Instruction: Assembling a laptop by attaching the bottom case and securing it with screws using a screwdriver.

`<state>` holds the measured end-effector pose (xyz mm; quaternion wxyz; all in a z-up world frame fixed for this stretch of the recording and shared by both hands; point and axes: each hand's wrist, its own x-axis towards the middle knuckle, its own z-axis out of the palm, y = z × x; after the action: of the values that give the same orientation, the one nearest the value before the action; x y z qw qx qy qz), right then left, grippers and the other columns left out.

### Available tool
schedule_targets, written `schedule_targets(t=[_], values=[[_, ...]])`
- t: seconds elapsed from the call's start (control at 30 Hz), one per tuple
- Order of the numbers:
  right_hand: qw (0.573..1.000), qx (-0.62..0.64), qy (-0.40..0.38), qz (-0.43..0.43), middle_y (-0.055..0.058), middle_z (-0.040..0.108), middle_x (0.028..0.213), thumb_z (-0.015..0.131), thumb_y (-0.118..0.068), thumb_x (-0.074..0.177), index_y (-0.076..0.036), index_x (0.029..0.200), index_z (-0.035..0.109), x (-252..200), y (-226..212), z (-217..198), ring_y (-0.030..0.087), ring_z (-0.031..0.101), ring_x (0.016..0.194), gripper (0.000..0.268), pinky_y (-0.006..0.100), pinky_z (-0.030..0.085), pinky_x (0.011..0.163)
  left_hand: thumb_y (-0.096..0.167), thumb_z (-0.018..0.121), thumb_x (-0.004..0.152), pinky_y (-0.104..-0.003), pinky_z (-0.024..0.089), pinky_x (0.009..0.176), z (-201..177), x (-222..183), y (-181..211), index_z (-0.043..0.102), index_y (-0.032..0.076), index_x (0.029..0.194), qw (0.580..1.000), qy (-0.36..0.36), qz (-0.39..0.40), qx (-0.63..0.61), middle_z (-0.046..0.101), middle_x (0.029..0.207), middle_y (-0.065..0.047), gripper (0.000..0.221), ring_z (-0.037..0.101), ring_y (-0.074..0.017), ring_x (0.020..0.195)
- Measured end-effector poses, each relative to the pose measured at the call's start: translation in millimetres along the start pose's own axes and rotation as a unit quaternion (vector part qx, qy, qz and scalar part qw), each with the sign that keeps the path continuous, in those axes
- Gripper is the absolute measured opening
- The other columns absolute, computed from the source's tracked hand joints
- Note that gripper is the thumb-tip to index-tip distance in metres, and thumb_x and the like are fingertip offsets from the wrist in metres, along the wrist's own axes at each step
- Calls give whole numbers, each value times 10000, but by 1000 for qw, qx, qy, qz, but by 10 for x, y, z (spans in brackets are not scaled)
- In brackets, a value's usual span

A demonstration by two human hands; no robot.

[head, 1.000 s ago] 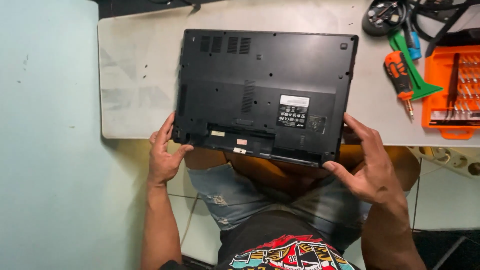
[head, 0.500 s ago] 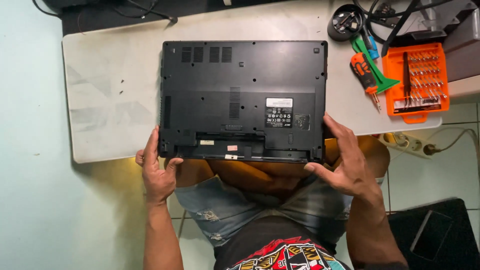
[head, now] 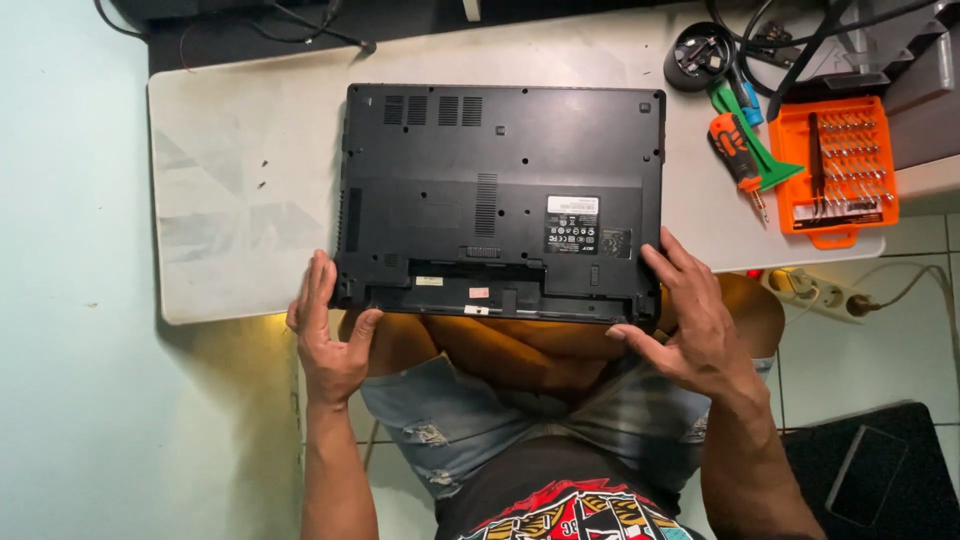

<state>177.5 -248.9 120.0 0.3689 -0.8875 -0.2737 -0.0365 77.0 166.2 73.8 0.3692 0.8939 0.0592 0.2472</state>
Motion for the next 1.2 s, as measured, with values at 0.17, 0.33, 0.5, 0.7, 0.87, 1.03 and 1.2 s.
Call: schedule_targets(t=[0.17, 0.33, 0.5, 0.7, 0.87, 1.03, 1.2], values=[[1000, -13, 10, -4, 285, 442, 1579, 898, -330, 727, -66, 1507, 537, 2, -4, 7, 469, 510, 1366, 899, 540, 397, 1129, 346, 829, 878, -367, 269, 1100, -18, 45, -61, 530, 62, 1516, 1000, 2, 14, 3, 574, 1508, -145, 760, 536, -280, 1387], [999, -28, 22, -3, 293, 465, 1567, 879, -328, 764, -43, 1503, 557, -59, -7, 106, 455, 535, 1349, 854, 512, 413, 1122, 358, 850, 865, -348, 311, 1058, -19, 11, -109, 551, 55, 1495, 999, 5, 31, 39, 600, 1488, -124, 760, 560, -250, 1373], [998, -37, 48, -12, 306, 428, 1604, 910, -304, 725, -13, 1504, 570, -80, 17, 144, 472, 505, 1390, 899, 513, 420, 1155, 509, 822, 876, -386, 233, 1122, 57, -6, 7, 475, 24, 1538, 998, 23, 40, 39, 541, 1532, -169, 891, 516, -294, 1415], [997, -67, -26, -10, 330, 348, 1670, 854, -241, 758, 17, 1566, 432, -98, -61, 57, 475, 384, 1533, 947, 542, 348, 1234, 523, 760, 931, -367, 270, 1156, 98, -89, -19, 384, 87, 1581, 999, 23, 8, 39, 485, 1616, -99, 868, 499, -192, 1472], [997, -70, -34, -17, 316, 358, 1681, 864, -197, 708, 37, 1572, 439, -104, -29, 59, 458, 362, 1560, 991, 572, 359, 1245, 429, 805, 916, -344, 284, 1276, 89, -54, 12, 349, 86, 1592, 997, 44, 21, -66, 465, 1616, -109, 885, 382, -205, 1536], [997, -69, -12, -40, 372, 371, 1675, 868, -137, 718, 106, 1546, 463, -124, 1, 113, 493, 386, 1553, 953, 559, 337, 1281, 444, 795, 936, -320, 226, 1252, 29, -30, 25, 321, 117, 1603, 998, 28, 18, -58, 473, 1626, -111, 882, 368, -181, 1559], [997, -60, -27, -34, 414, 298, 1654, 835, -109, 664, 180, 1527, 410, -127, 60, 133, 530, 296, 1588, 1005, 579, 273, 1310, 399, 793, 933, -440, 130, 1321, -49, 6, 78, 205, 86, 1627, 993, -20, -38, -107, 411, 1659, -157, 962, 398, -278, 1578]])
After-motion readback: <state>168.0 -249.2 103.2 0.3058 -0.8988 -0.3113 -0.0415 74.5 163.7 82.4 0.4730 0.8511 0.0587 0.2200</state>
